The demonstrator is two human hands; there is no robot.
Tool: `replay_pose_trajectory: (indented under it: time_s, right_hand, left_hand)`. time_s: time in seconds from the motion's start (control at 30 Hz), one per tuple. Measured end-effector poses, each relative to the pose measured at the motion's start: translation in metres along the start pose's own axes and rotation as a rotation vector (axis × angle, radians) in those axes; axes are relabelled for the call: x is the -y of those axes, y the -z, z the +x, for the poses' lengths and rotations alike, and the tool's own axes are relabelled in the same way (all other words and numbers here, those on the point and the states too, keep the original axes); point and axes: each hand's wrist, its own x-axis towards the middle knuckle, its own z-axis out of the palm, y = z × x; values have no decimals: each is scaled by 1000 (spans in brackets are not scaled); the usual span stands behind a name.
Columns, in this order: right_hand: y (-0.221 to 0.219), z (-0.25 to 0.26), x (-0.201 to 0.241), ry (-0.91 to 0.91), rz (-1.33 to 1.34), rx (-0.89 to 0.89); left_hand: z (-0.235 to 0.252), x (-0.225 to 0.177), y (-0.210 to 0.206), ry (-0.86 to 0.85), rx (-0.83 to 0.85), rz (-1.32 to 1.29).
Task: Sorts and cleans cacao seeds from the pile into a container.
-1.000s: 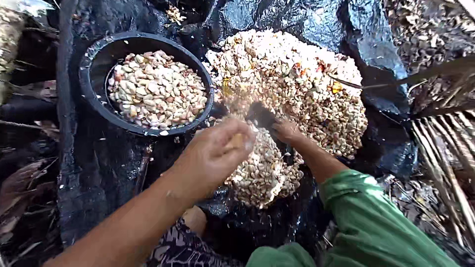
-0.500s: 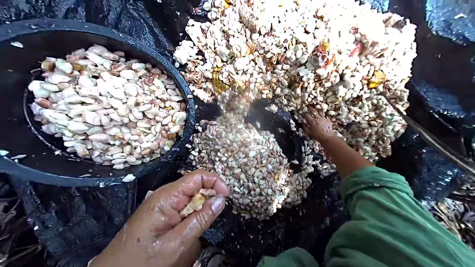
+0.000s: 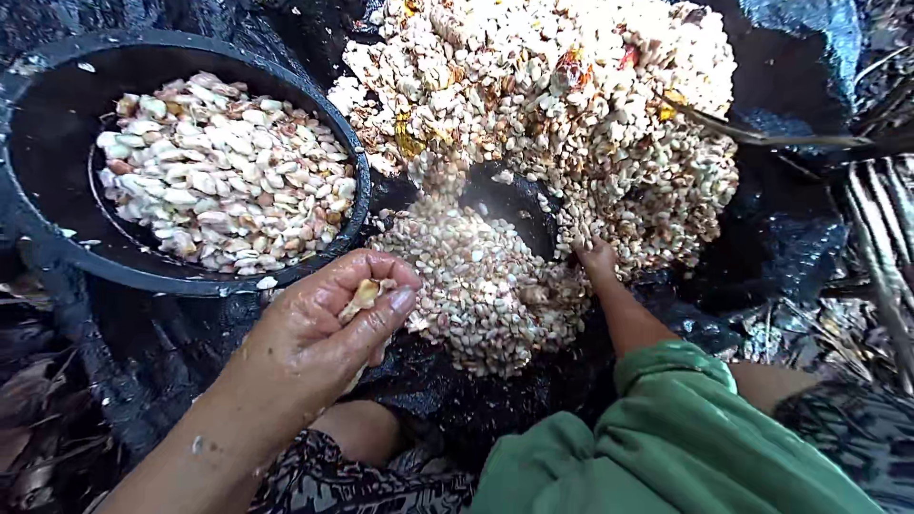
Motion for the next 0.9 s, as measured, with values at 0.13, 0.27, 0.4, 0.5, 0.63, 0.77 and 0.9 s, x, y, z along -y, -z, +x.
replay_pose_trajectory:
  time_s: [0.13,0.27,0.4,0.5,0.63,0.77,0.9]
  right_hand:
    - [27,5,10,44,-104,-81]
    - [1,2,5,145,-5,-29]
    - [-101,-51,39,197,-112,58]
    - [-134,-86,81,230,-112,152]
    - [-84,-76,88,358,2,254]
    - [-22,-40,23,162,-152,139]
    - [-48,-52,2,-157,-176,223]
  left_hand:
    - [-26,4,3,-64,25,-45]
    - [-43,7,2,-64,1,-13]
    - [-37,8,0,-38,-19,63]
    - [-27,1,-8,-33,10,105]
    - [-21,-3,-9,-77,36,104]
    - [-26,-1,-2,-96,26,96]
    - [-26,2,-1,-99,28,81]
